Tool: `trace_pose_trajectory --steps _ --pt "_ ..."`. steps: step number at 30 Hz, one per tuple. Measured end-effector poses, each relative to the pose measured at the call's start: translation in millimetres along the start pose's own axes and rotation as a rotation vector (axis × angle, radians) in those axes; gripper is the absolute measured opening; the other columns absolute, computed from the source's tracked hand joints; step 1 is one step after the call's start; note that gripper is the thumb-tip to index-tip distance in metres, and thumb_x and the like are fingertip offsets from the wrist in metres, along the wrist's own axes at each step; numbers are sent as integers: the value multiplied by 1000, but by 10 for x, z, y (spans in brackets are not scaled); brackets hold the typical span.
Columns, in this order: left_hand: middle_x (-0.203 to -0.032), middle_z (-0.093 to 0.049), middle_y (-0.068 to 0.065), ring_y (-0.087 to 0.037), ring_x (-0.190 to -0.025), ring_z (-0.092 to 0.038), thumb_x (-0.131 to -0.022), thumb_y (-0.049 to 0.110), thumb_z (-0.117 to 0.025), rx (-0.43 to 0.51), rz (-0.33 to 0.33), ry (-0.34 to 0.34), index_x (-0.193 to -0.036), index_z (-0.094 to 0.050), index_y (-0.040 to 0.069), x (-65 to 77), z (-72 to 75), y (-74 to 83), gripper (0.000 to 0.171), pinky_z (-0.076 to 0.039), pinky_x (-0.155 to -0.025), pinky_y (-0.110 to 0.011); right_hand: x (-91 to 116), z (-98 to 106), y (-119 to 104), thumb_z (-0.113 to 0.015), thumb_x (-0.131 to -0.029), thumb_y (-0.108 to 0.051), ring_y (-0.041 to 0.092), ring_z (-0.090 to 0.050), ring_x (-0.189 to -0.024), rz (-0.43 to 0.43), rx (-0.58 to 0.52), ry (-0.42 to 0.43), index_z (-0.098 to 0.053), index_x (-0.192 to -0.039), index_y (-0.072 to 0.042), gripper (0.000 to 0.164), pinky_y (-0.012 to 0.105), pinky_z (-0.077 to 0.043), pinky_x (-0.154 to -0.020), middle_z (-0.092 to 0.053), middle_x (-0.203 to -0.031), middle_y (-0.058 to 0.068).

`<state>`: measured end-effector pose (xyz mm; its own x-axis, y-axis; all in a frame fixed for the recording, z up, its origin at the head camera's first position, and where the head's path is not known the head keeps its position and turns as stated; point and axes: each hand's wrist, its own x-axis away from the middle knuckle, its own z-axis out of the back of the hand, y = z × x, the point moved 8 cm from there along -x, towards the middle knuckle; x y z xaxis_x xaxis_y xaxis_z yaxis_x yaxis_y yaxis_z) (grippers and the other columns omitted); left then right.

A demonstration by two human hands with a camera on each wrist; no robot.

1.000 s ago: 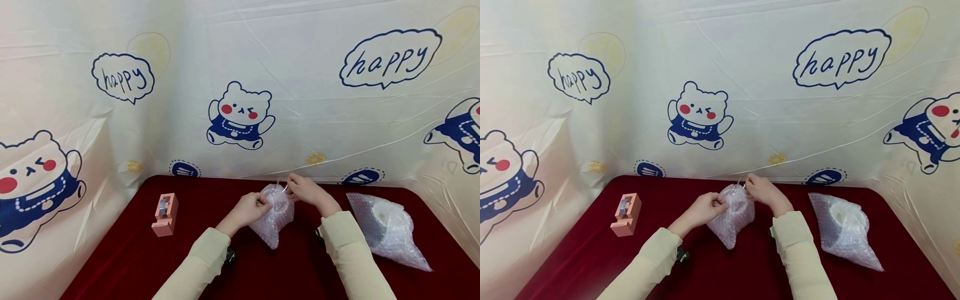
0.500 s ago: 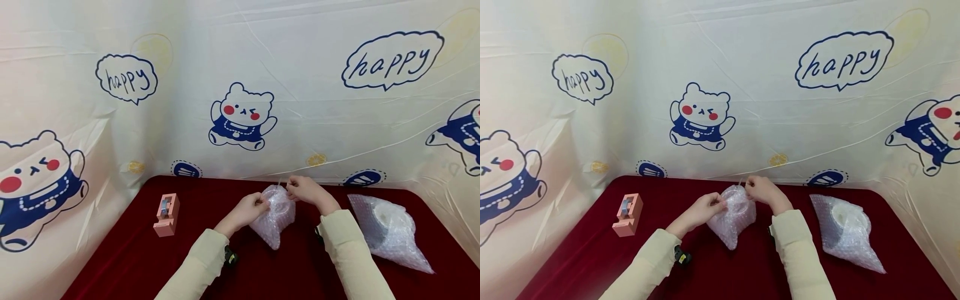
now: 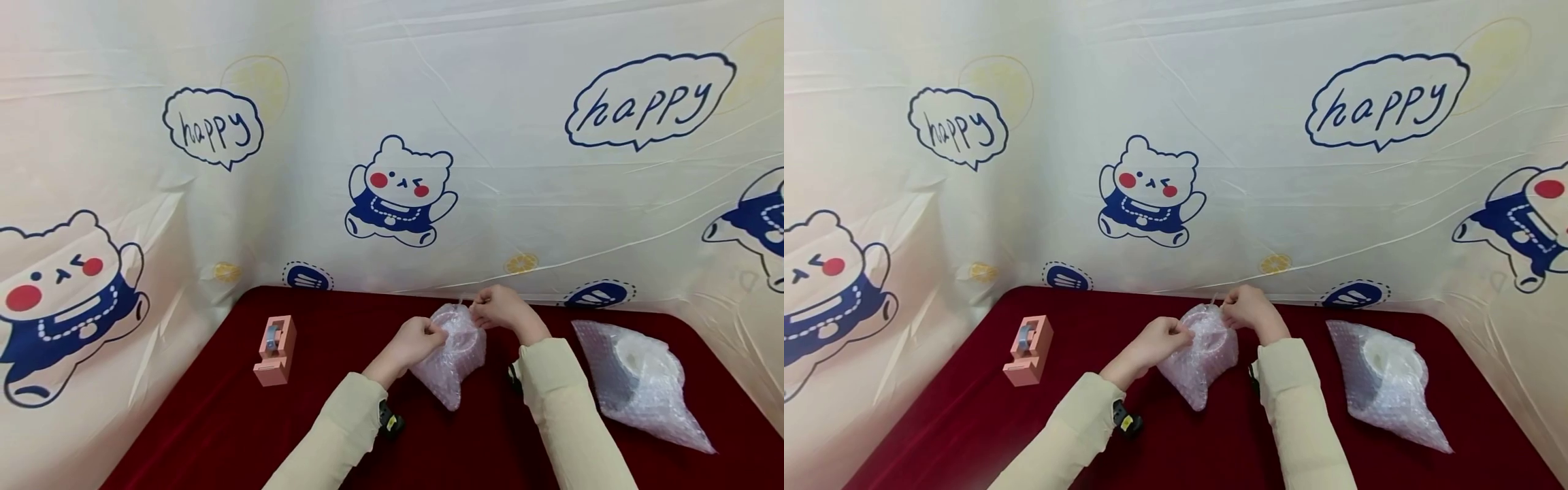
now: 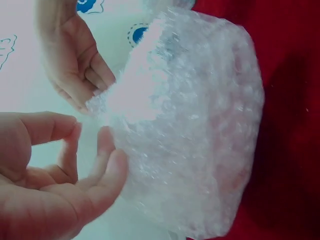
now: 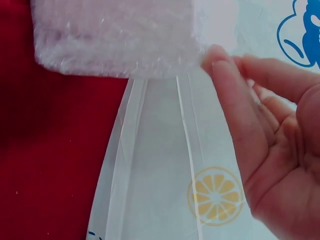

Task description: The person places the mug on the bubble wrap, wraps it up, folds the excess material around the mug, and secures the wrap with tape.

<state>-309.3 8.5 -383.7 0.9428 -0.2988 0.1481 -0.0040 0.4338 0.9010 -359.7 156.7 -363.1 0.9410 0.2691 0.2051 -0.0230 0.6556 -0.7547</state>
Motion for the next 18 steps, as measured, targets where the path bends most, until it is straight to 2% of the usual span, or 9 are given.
trace_pose_trajectory --steps 5,8,13,18 --pt "-51 -35 7 -5 -46 -28 -91 11 -54 3 11 13 -87 -64 -2 -4 -7 22 17 -28 -46 -20 -9 8 -14 -54 -88 0 9 -64 -64 -29 -3 46 -66 -94 13 18 32 -59 -69 -70 -76 15" --pt "-49 -32 8 -5 -45 -25 -91 10 -54 12 15 13 -85 -64 -4 3 -5 27 18 -26 -45 -20 -13 26 -28 -57 -84 1 7 -62 -59 -34 59 90 -68 -88 10 15 28 -58 -64 -69 -69 10" --pt "-48 -31 8 -5 -44 -24 -93 12 -54 16 16 4 -83 -64 -2 0 -7 27 20 -26 -44 -20 -19 48 -37 -59 -79 -1 9 -59 -56 -33 208 158 -71 -77 3 13 21 -47 -54 -67 -62 6" --pt "-47 -29 8 -6 -44 -23 -94 14 -54 35 32 1 -76 -61 -1 0 -2 10 24 -26 -45 -21 -38 22 20 -61 -79 -4 13 -51 -58 -65 214 185 -63 -74 -1 7 22 -41 -54 -60 -63 3"
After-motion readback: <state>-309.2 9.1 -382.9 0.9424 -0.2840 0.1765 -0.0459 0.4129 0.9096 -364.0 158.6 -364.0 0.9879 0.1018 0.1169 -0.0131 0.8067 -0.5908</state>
